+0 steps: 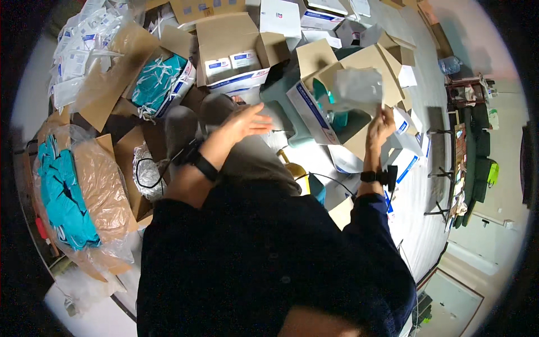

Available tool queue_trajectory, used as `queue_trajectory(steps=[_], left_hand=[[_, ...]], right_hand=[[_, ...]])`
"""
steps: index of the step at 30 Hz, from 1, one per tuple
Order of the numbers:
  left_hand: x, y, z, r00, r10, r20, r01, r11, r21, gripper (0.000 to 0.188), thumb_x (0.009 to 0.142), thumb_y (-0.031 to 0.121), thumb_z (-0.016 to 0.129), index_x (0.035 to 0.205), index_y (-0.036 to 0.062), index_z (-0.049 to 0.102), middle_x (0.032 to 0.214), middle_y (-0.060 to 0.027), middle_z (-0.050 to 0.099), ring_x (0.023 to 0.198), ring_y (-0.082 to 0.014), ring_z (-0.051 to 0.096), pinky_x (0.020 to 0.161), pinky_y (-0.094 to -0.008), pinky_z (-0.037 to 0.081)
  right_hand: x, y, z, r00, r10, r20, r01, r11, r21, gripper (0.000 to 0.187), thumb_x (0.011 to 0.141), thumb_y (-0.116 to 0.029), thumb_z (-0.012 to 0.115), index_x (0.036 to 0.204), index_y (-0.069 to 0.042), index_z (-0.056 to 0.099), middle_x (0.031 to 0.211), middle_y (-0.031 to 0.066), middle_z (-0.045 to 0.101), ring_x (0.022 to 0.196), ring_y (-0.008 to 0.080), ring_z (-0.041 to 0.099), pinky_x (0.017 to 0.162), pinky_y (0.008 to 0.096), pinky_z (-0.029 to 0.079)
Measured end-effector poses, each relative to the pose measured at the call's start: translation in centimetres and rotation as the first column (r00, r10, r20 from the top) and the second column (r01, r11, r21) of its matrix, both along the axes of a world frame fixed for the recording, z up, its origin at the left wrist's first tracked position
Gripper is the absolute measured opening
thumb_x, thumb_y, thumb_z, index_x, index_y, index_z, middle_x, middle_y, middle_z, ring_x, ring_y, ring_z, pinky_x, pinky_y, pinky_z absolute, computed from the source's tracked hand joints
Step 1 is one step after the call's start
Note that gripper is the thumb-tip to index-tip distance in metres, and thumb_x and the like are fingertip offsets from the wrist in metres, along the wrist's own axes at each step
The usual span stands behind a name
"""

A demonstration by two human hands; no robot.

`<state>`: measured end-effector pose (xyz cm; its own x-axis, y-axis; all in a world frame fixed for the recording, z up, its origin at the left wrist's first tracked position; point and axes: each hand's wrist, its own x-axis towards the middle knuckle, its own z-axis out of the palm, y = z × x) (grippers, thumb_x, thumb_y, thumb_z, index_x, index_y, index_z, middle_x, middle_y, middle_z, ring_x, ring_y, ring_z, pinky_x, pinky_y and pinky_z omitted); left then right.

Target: Sorting through and organizing medical or hygiene supplies into boxes.

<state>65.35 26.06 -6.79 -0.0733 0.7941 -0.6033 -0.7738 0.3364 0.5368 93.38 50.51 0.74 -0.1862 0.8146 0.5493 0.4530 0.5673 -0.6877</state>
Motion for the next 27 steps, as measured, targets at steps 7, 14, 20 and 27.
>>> queue_trajectory(steps=[7, 14, 20, 27], left_hand=[[1.2, -1.3, 0.3, 0.991, -0.064, -0.121, 0.052, 0.993, -0.104, 0.042, 0.093, 0.03, 0.056, 0.121, 0.002, 0.043, 0.112, -0.0211, 0.06, 0.097, -0.0321, 0.064, 0.082, -0.0407, 0.055], [5.1, -0.3, 4.3, 0.869, -0.264, -0.42, 0.313, 0.948, 0.052, 0.044, 0.086, 0.028, 0.068, 0.122, 0.0063, 0.056, 0.105, -0.008, 0.066, 0.092, -0.0151, 0.064, 0.075, -0.03, 0.054], [7.2, 0.9, 4.9, 0.785, 0.194, -0.588, -0.013, 0.955, 0.297, 0.112, 0.064, 0.036, 0.087, 0.141, -0.0045, 0.016, 0.127, -0.0229, 0.048, 0.107, -0.0303, 0.057, 0.074, -0.0361, 0.055], [2.6, 0.2, 5.1, 0.559, 0.656, -0.507, -0.463, 0.754, 0.467, 0.04, 0.081, 0.0, 0.067, 0.118, -0.0009, 0.051, 0.103, -0.008, 0.063, 0.093, -0.0153, 0.061, 0.081, -0.0308, 0.051]], right_hand=[[3.1, 2.6, -1.0, 0.985, -0.167, -0.033, 0.166, 0.985, -0.043, 0.014, 0.082, -0.006, 0.058, 0.083, 0.007, 0.061, 0.066, 0.0075, 0.054, 0.06, 0.0142, 0.049, 0.057, 0.0299, 0.044], [-2.0, -1.1, -1.2, 0.653, -0.28, -0.704, -0.33, 0.732, -0.597, 0.016, 0.094, -0.021, 0.055, 0.092, -0.005, 0.06, 0.075, 0.0029, 0.056, 0.061, 0.0139, 0.05, 0.052, 0.025, 0.043], [-10.1, -9.4, -5.5, 0.562, -0.348, -0.75, -0.782, 0.072, -0.62, 0.022, 0.096, -0.024, 0.05, 0.106, -0.006, 0.056, 0.087, 0.0045, 0.061, 0.062, 0.0138, 0.049, 0.054, 0.0239, 0.042], [-13.8, -16.9, -6.2, 0.695, -0.261, -0.671, -0.707, -0.074, -0.704, 0.021, 0.094, -0.027, 0.056, 0.109, -0.013, 0.057, 0.101, -0.001, 0.062, 0.087, 0.015, 0.057, 0.072, 0.031, 0.051]])
